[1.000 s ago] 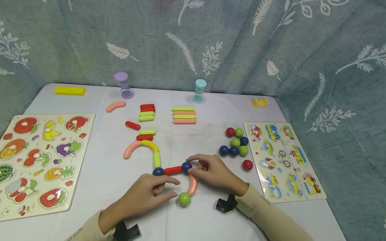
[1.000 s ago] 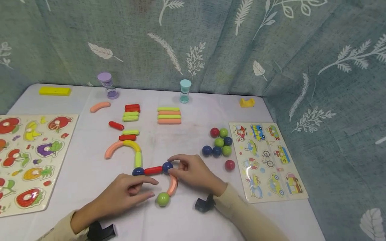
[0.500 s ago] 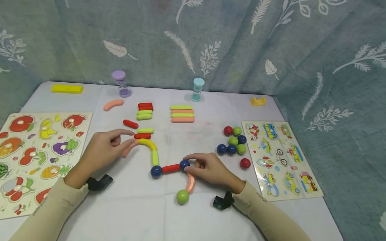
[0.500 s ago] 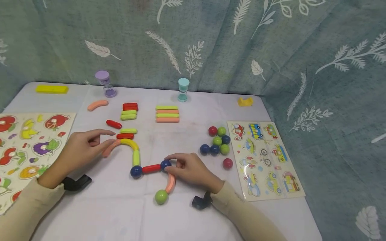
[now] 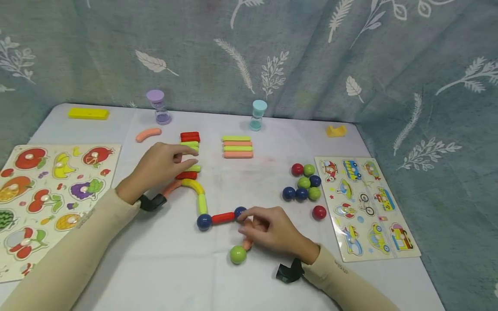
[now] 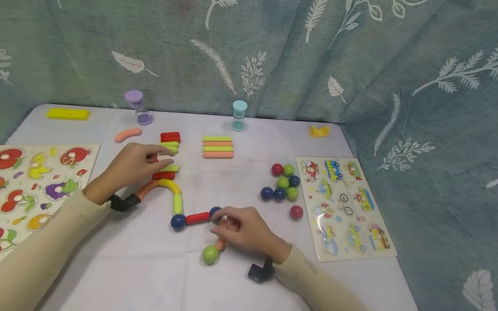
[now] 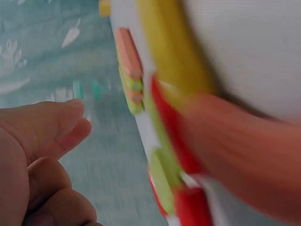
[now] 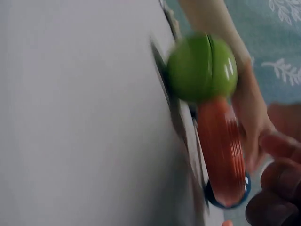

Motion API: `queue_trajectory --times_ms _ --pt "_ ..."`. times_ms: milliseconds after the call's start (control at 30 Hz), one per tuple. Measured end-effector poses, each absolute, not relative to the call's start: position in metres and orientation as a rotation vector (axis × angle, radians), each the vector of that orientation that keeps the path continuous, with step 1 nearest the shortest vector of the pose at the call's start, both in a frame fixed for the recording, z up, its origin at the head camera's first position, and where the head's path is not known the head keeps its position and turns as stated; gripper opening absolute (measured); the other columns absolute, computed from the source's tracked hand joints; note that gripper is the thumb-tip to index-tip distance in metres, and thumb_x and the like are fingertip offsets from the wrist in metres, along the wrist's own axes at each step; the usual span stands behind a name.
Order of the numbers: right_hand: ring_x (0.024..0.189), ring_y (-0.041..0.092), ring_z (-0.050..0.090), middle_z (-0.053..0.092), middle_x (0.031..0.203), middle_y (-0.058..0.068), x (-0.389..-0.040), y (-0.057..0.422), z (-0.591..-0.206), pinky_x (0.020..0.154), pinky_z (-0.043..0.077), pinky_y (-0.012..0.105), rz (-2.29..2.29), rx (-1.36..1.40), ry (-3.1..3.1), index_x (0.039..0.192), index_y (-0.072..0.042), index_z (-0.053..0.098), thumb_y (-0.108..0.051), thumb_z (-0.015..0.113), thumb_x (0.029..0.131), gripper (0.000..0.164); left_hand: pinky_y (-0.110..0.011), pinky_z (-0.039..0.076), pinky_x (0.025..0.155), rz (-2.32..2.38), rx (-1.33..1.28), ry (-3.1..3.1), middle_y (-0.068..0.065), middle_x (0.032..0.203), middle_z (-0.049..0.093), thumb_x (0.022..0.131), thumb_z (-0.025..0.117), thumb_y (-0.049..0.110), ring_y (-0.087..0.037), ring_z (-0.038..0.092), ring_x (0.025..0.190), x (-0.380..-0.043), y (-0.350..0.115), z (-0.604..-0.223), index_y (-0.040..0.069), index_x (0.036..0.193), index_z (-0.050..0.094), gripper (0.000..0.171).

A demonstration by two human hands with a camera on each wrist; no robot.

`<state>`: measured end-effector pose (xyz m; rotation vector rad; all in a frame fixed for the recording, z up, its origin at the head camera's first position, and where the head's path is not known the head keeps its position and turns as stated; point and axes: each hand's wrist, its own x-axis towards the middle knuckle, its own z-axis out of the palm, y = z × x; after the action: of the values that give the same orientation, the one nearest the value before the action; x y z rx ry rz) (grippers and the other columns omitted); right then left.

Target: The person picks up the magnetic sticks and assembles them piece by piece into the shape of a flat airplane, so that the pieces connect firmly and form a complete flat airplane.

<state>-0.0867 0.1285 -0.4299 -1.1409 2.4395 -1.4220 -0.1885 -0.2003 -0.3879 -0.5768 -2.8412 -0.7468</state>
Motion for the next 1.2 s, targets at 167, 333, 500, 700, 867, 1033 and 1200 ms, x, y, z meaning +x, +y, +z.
queue_trajectory --times_ms 167,333,500,700,867,1033,1200 --pt "0.05 -0.003 0.035 0.038 0.056 -0.012 -0.063 0.131 -0.429 0.046 0.03 0.015 -1.423 -1.265 2.327 0.102 -0.019 0.067 -0.029 0.072 0.083 0.021 -0.031 0.027 0.049 -0.823 -0.688 -2.891 0.0 0.057 0.043 0.082 0.072 0.032 -0.017 0.037 0.05 -0.226 -0.161 -0.383 0.022 0.101 0.072 0.021" --pt "0.05 -0.004 0.035 0.039 0.056 -0.011 -0.049 0.13 -0.435 0.046 0.03 0.014 -1.374 -1.218 2.319 0.111 -0.025 0.064 -0.035 0.072 0.082 0.032 -0.033 0.031 0.053 -0.864 -0.69 -2.962 -0.002 0.065 0.05 0.081 0.073 0.034 -0.02 0.042 0.058 -0.248 -0.134 -0.389 0.022 0.102 0.072 0.024" --pt "0.05 -0.006 0.034 0.04 0.056 -0.012 -0.043 0.129 -0.437 0.046 0.029 0.012 -1.294 -1.239 2.382 0.113 -0.028 0.062 -0.04 0.072 0.081 0.036 -0.031 0.039 0.062 -0.83 -0.693 -2.983 0.001 0.083 0.065 0.08 0.074 0.033 -0.017 0.051 0.07 -0.254 -0.118 -0.399 0.019 0.102 0.072 0.026" --pt "0.05 -0.009 0.033 0.04 0.057 -0.013 -0.045 0.137 -0.432 0.046 0.029 0.011 -1.201 -1.247 2.46 0.108 -0.029 0.061 -0.042 0.069 0.083 0.029 -0.033 0.04 0.061 -0.829 -0.716 -2.973 0.003 0.08 0.064 0.079 0.075 0.029 -0.019 0.051 0.069 -0.255 -0.105 -0.405 0.018 0.096 0.071 0.021" --pt "0.049 -0.008 0.032 0.037 0.055 -0.014 -0.046 0.146 -0.43 0.045 0.027 0.012 -1.205 -1.207 2.461 0.107 -0.032 0.062 -0.04 0.069 0.083 0.027 -0.032 0.039 0.058 -0.788 -0.689 -2.964 0.003 0.076 0.061 0.079 0.075 0.03 -0.019 0.05 0.064 -0.255 -0.104 -0.41 0.018 0.095 0.069 0.02" --pt "0.049 -0.007 0.032 0.035 0.055 -0.014 -0.049 0.151 -0.434 0.046 0.027 0.011 -1.257 -1.206 2.463 0.107 -0.03 0.062 -0.037 0.071 0.082 0.027 -0.032 0.038 0.055 -0.696 -0.662 -2.964 0.001 0.065 0.056 0.081 0.073 0.03 -0.02 0.048 0.06 -0.254 -0.104 -0.412 0.016 0.094 0.068 0.02" --pt "0.049 -0.006 0.032 0.035 0.056 -0.014 -0.049 0.15 -0.437 0.046 0.027 0.012 -1.279 -1.198 2.454 0.107 -0.03 0.062 -0.037 0.072 0.082 0.027 -0.031 0.039 0.057 -0.659 -0.68 -2.96 0.002 0.065 0.057 0.08 0.073 0.03 -0.019 0.049 0.062 -0.25 -0.104 -0.4 0.015 0.094 0.069 0.021"
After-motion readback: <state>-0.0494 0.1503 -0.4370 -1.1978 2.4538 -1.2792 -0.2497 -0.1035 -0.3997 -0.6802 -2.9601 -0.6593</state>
